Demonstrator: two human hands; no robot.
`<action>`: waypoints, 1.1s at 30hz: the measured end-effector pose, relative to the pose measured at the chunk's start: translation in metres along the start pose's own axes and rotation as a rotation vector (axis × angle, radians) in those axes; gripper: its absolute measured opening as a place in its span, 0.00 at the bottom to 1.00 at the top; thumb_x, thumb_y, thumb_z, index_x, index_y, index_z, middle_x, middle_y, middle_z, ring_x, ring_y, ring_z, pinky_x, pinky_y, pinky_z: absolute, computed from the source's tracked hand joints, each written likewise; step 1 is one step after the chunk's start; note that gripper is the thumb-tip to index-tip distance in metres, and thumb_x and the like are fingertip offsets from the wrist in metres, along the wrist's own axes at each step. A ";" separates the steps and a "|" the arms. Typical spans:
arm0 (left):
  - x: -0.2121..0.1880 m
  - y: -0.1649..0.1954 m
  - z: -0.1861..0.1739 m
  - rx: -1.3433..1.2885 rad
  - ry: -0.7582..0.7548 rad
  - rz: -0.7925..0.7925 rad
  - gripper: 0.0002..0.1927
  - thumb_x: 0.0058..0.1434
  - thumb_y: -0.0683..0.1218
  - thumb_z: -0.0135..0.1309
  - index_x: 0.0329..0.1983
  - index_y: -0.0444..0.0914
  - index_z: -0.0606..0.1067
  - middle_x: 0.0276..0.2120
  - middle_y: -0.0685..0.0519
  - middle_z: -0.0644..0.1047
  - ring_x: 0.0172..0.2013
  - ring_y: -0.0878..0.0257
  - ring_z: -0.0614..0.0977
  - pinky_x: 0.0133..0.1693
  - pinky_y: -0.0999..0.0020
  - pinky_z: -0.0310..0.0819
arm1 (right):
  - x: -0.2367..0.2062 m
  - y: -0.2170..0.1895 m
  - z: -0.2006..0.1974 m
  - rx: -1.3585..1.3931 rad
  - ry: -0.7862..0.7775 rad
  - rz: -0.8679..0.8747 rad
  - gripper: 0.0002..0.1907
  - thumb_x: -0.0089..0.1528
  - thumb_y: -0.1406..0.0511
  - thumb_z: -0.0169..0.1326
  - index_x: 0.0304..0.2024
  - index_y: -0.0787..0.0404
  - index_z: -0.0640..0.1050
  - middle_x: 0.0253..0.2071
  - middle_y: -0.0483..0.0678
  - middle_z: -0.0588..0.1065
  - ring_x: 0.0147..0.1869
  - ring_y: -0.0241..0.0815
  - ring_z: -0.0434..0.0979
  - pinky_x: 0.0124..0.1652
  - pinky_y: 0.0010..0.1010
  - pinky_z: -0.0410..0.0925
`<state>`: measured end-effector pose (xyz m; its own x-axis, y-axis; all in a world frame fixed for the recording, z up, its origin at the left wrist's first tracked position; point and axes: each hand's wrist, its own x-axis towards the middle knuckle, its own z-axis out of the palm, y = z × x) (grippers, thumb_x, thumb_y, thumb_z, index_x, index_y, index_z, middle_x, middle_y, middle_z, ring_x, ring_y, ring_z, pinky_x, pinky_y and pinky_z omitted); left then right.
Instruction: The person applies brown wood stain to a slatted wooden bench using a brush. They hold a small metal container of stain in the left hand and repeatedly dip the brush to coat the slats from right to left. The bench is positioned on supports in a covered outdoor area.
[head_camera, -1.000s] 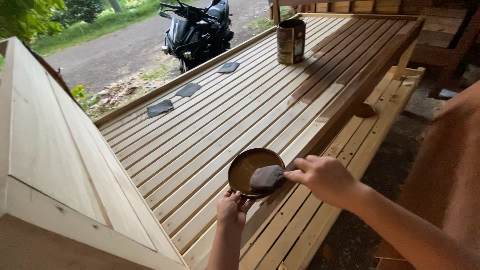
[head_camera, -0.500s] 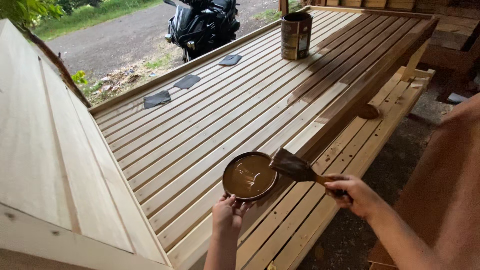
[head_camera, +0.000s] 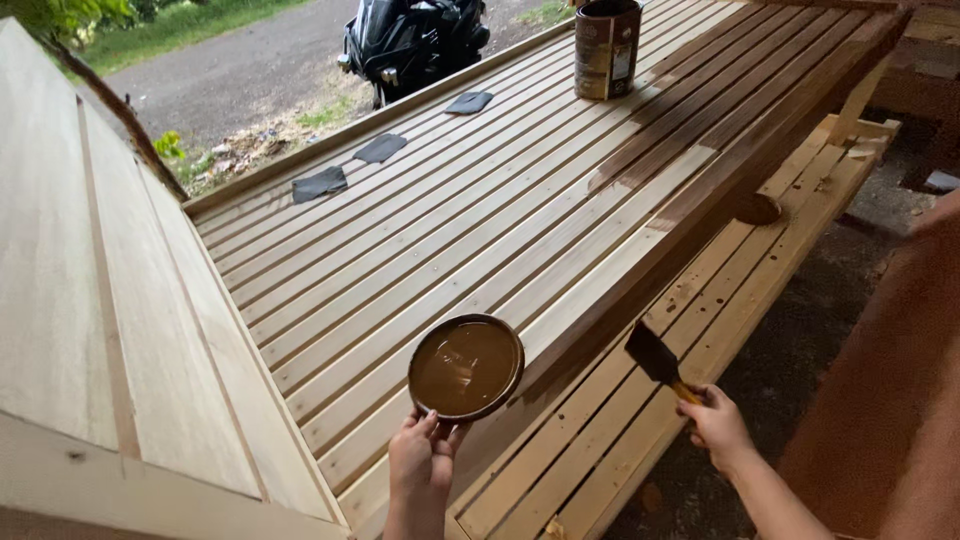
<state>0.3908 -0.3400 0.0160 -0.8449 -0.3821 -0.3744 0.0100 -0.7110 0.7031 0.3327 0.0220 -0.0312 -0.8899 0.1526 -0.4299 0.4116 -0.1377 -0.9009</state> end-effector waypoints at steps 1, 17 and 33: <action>-0.001 0.001 -0.004 0.007 0.018 0.005 0.15 0.69 0.36 0.37 0.59 0.32 0.63 0.54 0.41 0.73 0.52 0.50 0.78 0.55 0.45 0.77 | -0.001 0.000 0.009 0.012 0.025 -0.043 0.14 0.61 0.70 0.55 0.50 0.59 0.75 0.32 0.49 0.73 0.22 0.37 0.59 0.22 0.31 0.56; -0.018 0.010 -0.028 0.042 -0.010 -0.038 0.18 0.69 0.37 0.35 0.62 0.31 0.63 0.54 0.41 0.72 0.53 0.49 0.78 0.55 0.45 0.77 | -0.133 0.153 0.122 0.009 -0.383 0.107 0.19 0.59 0.70 0.60 0.53 0.61 0.75 0.43 0.51 0.76 0.50 0.47 0.76 0.53 0.37 0.67; -0.026 0.023 -0.016 0.067 -0.008 -0.020 0.21 0.69 0.37 0.33 0.65 0.32 0.58 0.56 0.37 0.69 0.54 0.48 0.78 0.56 0.46 0.79 | -0.047 0.039 0.065 -0.069 0.065 -0.240 0.11 0.66 0.70 0.54 0.47 0.71 0.80 0.31 0.53 0.75 0.27 0.39 0.67 0.28 0.33 0.61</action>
<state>0.4217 -0.3561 0.0321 -0.8487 -0.3632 -0.3844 -0.0429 -0.6772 0.7345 0.3775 -0.0545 -0.0421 -0.9500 0.2362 -0.2044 0.2047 -0.0236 -0.9785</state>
